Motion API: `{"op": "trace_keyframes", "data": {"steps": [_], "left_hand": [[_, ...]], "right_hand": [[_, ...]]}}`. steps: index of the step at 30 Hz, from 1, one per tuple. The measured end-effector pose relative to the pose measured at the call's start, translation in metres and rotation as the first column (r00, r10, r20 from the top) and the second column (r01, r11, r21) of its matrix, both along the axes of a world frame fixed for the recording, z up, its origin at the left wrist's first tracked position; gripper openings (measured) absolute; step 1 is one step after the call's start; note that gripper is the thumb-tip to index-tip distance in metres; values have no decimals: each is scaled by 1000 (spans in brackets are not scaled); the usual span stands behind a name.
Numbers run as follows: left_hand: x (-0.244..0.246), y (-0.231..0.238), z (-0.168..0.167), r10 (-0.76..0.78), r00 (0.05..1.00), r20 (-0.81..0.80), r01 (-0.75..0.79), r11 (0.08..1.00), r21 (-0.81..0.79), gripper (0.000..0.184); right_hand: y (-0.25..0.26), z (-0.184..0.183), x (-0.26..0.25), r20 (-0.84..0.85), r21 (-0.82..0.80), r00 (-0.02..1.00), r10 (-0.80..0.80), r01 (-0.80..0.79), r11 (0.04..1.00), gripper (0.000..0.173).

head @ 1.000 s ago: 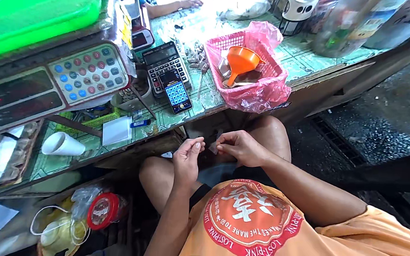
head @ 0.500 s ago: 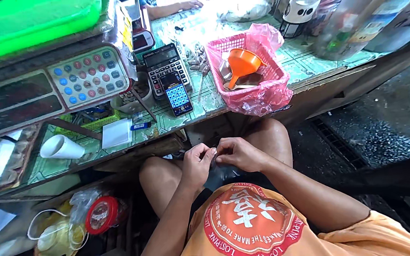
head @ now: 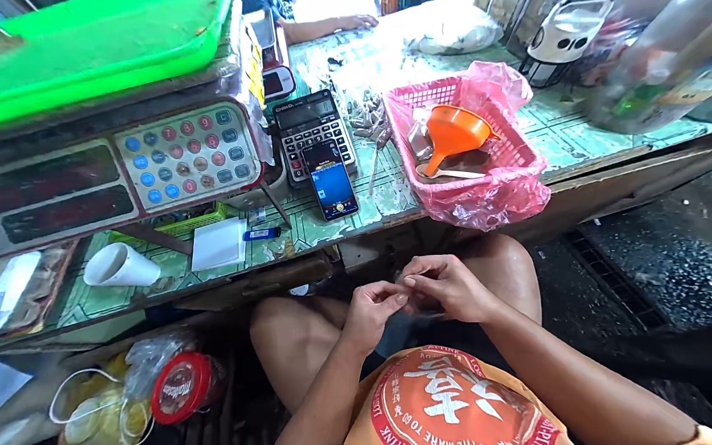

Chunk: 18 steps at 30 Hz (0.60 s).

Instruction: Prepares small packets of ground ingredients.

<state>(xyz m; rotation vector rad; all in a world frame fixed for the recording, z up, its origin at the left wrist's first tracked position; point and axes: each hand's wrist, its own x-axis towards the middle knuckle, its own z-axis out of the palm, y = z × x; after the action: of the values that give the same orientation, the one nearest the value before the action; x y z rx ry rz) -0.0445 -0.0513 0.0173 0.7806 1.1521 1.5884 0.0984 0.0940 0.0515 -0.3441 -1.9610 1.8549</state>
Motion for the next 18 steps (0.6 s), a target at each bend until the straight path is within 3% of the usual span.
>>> {"op": "trace_keyframes", "data": {"steps": [2,6,14,18], "left_hand": [[-7,-6,-8,-12,1000,-5,12,1000,-10,11],[-20,-15,-9,28,986,-162,-31,999,-19,11],[-24,-13,-6,19,967,-255,-61,986,-158,14],[-15,-9,-9,-66,908,-414,-74,947,-313,11]], "right_hand": [[8,-3,4,-2,-25,999,-32,32,999,12],[14,-14,9,100,-159,980,-171,186,970,9],[16,-38,13,232,-369,923,-307,376,850,22],[16,-37,19,291,-321,889,-354,440,839,13]]}}
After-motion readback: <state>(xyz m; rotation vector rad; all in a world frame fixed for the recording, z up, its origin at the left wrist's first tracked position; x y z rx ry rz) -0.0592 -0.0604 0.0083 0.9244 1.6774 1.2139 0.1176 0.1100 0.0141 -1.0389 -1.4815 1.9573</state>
